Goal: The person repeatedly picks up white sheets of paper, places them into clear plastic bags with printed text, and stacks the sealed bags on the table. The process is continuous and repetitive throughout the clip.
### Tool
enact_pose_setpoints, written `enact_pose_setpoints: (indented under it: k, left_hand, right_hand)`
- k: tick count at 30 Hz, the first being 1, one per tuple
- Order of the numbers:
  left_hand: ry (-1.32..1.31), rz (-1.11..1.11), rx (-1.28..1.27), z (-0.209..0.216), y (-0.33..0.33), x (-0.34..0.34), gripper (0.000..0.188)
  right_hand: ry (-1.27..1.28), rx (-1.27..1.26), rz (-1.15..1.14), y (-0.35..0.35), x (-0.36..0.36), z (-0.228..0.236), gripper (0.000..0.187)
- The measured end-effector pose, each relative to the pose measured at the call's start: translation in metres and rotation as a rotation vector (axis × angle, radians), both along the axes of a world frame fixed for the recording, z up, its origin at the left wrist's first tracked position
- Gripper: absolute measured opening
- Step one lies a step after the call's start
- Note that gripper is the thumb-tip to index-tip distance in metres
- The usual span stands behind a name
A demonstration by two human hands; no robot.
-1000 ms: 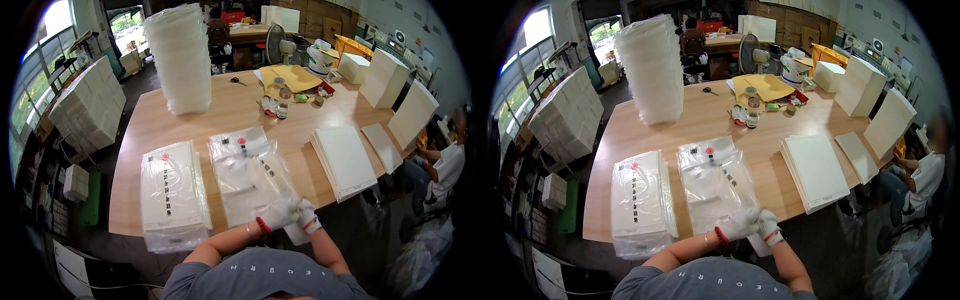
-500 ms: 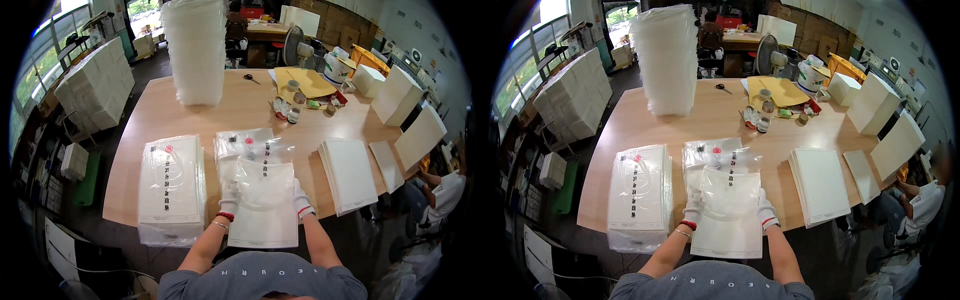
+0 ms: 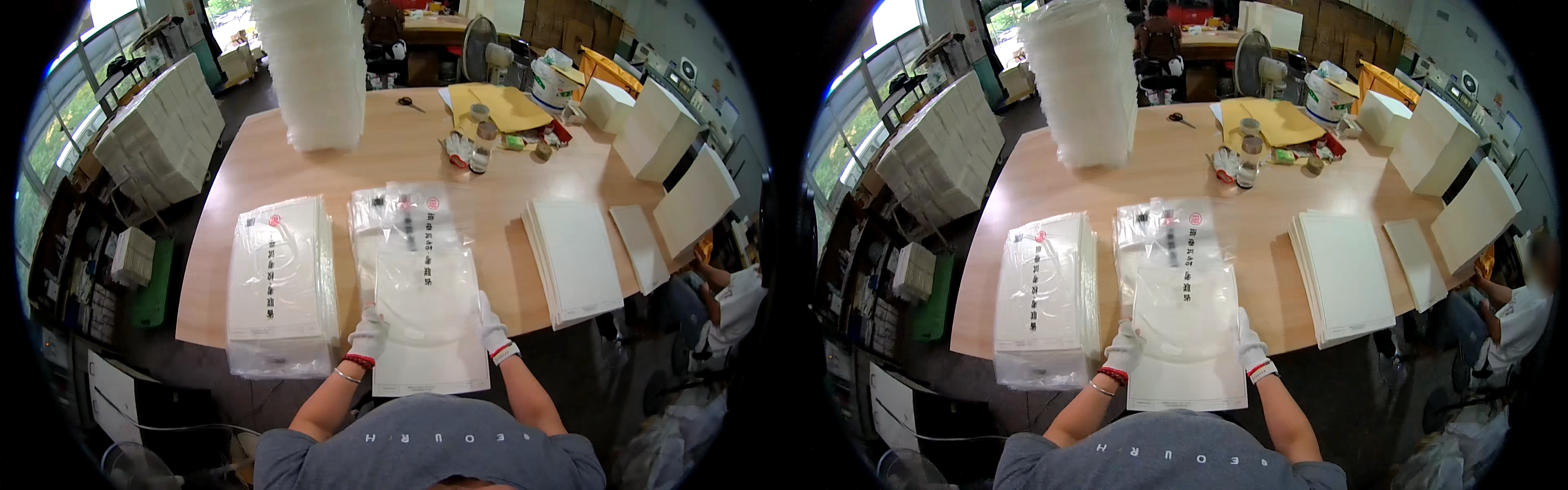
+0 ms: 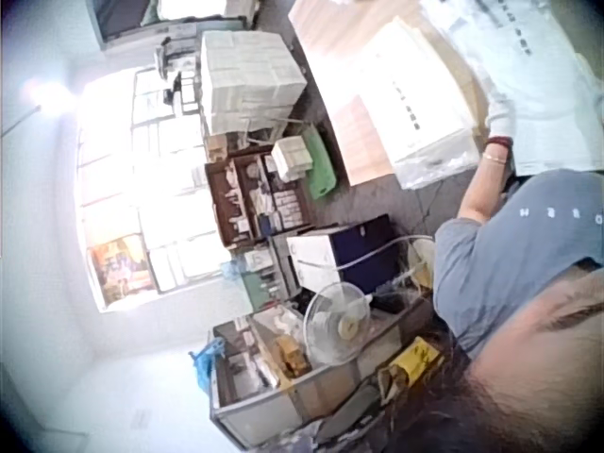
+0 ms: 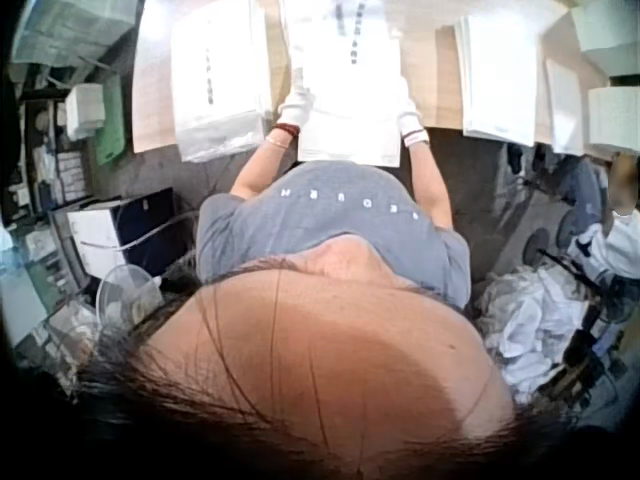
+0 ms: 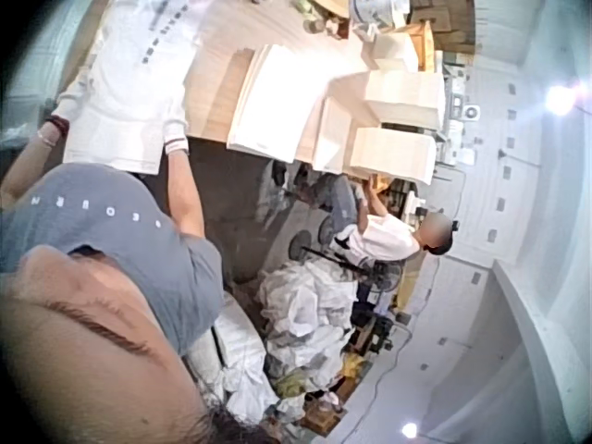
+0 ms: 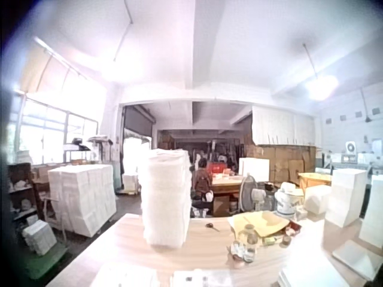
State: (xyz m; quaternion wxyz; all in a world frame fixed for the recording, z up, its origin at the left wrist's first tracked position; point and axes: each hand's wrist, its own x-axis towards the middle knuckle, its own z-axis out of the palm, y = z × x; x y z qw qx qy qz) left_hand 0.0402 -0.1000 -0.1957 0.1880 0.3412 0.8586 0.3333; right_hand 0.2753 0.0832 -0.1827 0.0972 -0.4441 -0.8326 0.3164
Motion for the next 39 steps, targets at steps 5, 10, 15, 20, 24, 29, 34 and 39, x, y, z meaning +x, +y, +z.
enact_pose_setpoints:
  k: [5, 10, 15, 20, 24, 29, 34, 39]
  left_hand:
    - [0.073, -0.076, -0.226, 0.058, -0.026, 0.033, 0.021]
    - [0.045, -0.194, 0.008, 0.077, -0.087, 0.078, 0.015]
    - [-0.451, -0.351, 0.219, 0.076, -0.124, 0.085, 0.013]
    - [-0.377, 0.018, 0.241, 0.058, -0.094, 0.080, 0.007]
    - [-0.212, -0.245, 0.349, 0.034, -0.115, 0.073, 0.007]
    - [-0.087, -0.428, 0.610, 0.111, -0.086, 0.064, 0.005]
    - [0.324, 0.027, 0.882, 0.164, -0.131, 0.021, 0.019]
    - [0.023, 0.500, 1.212, 0.110, -0.196, -0.090, 0.012]
  right_hand:
    - [0.041, -0.017, 0.057, -0.023, 0.030, 0.000, 0.058]
    - [0.257, -0.166, 0.126, -0.092, 0.079, 0.064, 0.060]
    - [0.090, -0.083, 0.034, -0.138, 0.089, 0.095, 0.040]
    - [0.204, -0.164, -0.062, -0.118, 0.100, 0.055, 0.037]
    - [0.429, -0.817, -0.077, -0.104, 0.131, 0.018, 0.039]
    - [0.702, -0.948, -0.373, -0.107, 0.056, -0.012, 0.034]
    - [0.947, -0.620, 0.142, -0.125, -0.065, 0.065, 0.031]
    - [0.689, -1.158, 0.663, -0.174, -0.175, 0.028, 0.028]
